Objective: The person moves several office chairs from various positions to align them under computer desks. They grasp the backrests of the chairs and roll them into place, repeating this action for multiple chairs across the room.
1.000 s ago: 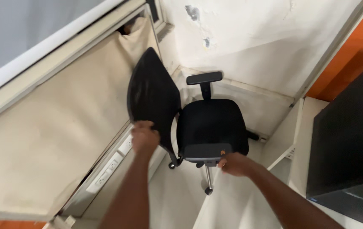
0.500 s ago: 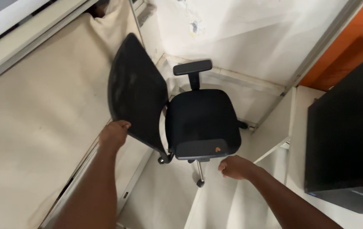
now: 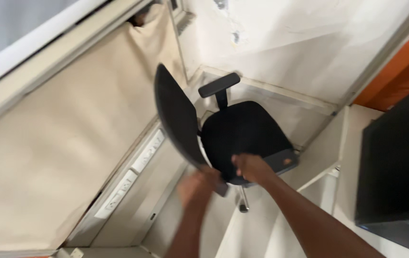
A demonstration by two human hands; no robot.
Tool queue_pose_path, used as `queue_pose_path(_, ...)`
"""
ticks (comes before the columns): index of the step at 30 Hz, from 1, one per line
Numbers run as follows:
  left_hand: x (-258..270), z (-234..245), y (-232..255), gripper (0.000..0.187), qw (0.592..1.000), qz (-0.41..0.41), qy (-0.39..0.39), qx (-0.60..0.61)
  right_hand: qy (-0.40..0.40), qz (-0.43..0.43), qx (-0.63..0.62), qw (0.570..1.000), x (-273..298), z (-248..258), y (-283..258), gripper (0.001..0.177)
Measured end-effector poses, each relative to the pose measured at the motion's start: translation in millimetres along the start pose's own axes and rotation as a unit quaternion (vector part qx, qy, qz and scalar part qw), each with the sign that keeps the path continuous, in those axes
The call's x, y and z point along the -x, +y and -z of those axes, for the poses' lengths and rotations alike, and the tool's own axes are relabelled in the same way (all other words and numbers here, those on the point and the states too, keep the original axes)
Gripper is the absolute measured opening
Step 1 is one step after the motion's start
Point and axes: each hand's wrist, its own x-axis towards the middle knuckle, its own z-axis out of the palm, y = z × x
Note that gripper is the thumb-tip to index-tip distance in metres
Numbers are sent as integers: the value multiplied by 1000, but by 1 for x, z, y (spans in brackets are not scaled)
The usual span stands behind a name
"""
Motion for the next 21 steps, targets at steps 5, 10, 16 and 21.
queue_pose_path(5, 16, 67, 4, 17, 924, -218, -219, 227, 144, 74, -21, 987, 9, 16, -53, 69)
queue_pose_path(10, -24, 90, -33, 23, 982, -120, -93, 114, 147, 135, 88, 976, 38, 16, -71, 69)
queue_pose_path(16, -46, 85, -22, 60, 980, -71, -180, -38, 99, 58, 270, 956, 82, 15, -48, 51)
queue_pose_path(21, -20, 107, 32, 48, 956, -22, -287, -50, 91, 14, 292, 952, 100, 29, -6, 41)
